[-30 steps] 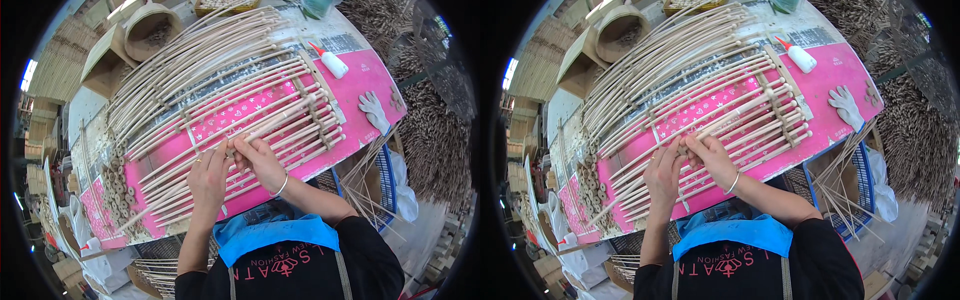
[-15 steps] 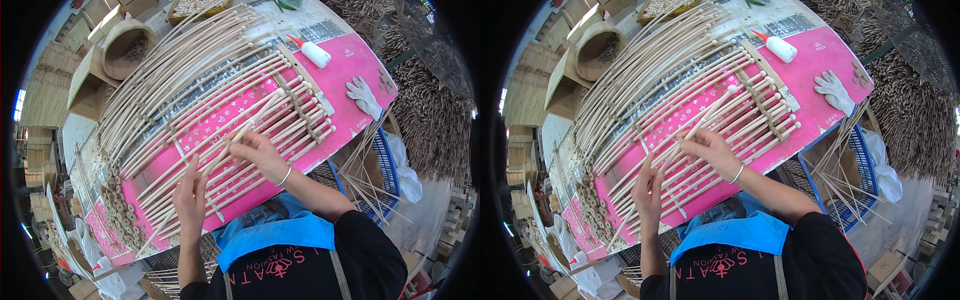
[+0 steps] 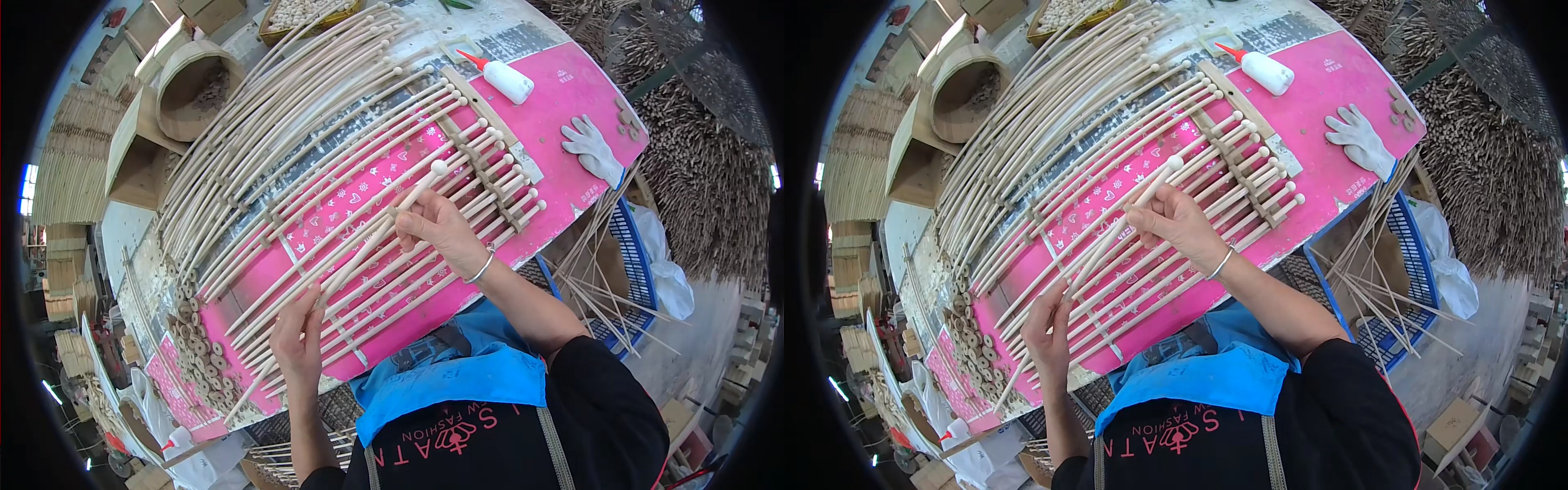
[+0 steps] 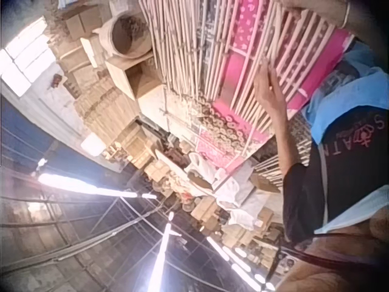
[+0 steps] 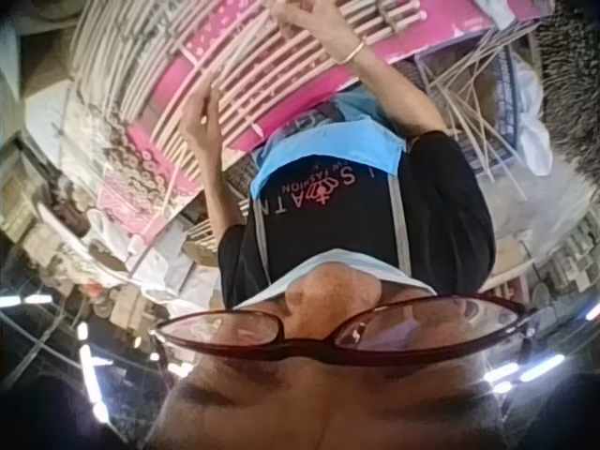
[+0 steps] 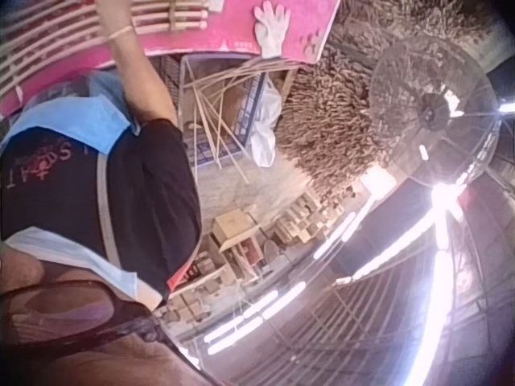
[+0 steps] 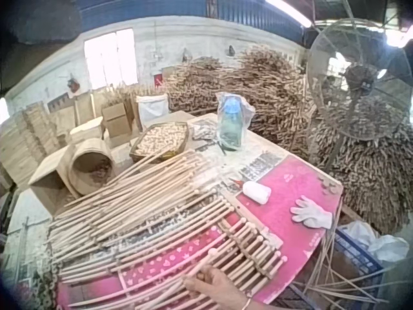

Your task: Assembling a wooden decorative item by gluing small round wooden rings onto thin wooden sticks.

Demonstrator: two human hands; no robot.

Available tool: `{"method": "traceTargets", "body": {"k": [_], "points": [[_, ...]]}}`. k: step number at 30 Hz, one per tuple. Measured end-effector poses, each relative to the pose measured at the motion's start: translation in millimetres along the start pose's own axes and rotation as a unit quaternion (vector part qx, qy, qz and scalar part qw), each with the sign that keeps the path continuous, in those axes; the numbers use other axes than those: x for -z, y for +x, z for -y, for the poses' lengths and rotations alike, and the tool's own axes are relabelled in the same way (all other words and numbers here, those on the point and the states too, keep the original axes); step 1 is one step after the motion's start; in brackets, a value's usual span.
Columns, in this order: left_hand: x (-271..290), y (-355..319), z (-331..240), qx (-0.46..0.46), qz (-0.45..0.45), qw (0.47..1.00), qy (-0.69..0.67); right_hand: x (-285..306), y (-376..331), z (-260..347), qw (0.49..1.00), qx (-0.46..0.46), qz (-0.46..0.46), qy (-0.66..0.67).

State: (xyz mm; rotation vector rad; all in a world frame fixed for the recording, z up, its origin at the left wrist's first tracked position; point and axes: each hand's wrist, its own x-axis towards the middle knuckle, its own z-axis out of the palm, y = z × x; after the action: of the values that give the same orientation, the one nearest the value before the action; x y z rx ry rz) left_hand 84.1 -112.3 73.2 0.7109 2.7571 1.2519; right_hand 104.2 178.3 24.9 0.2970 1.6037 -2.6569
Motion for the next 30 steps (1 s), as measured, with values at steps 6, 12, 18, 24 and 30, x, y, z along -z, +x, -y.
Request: {"method": "traceTargets", "body": {"k": [6,12,18,24,30], "points": [[-3,5,1,-0.008,0.000,1.000,-0.024,1,-3,4,0.999,-0.006,0.009,0.042],[-4,11,-2,0.005,0.022,1.000,-0.005,6,-6,5,1.000,-0.014,-0.002,0.015],[-13,21,-3,-0.012,0.019,1.000,-0.018,13,-5,3,0.999,0.004,-0.037,0.030],[-27,52,3,-0.047,0.023,0.998,0.016,25,-5,7,0.996,0.005,-0.092,-0.004],[-81,124,14,-0.079,0.041,0.996,-0.005,32,-17,13,0.995,0.007,-0.097,-0.005]]}}
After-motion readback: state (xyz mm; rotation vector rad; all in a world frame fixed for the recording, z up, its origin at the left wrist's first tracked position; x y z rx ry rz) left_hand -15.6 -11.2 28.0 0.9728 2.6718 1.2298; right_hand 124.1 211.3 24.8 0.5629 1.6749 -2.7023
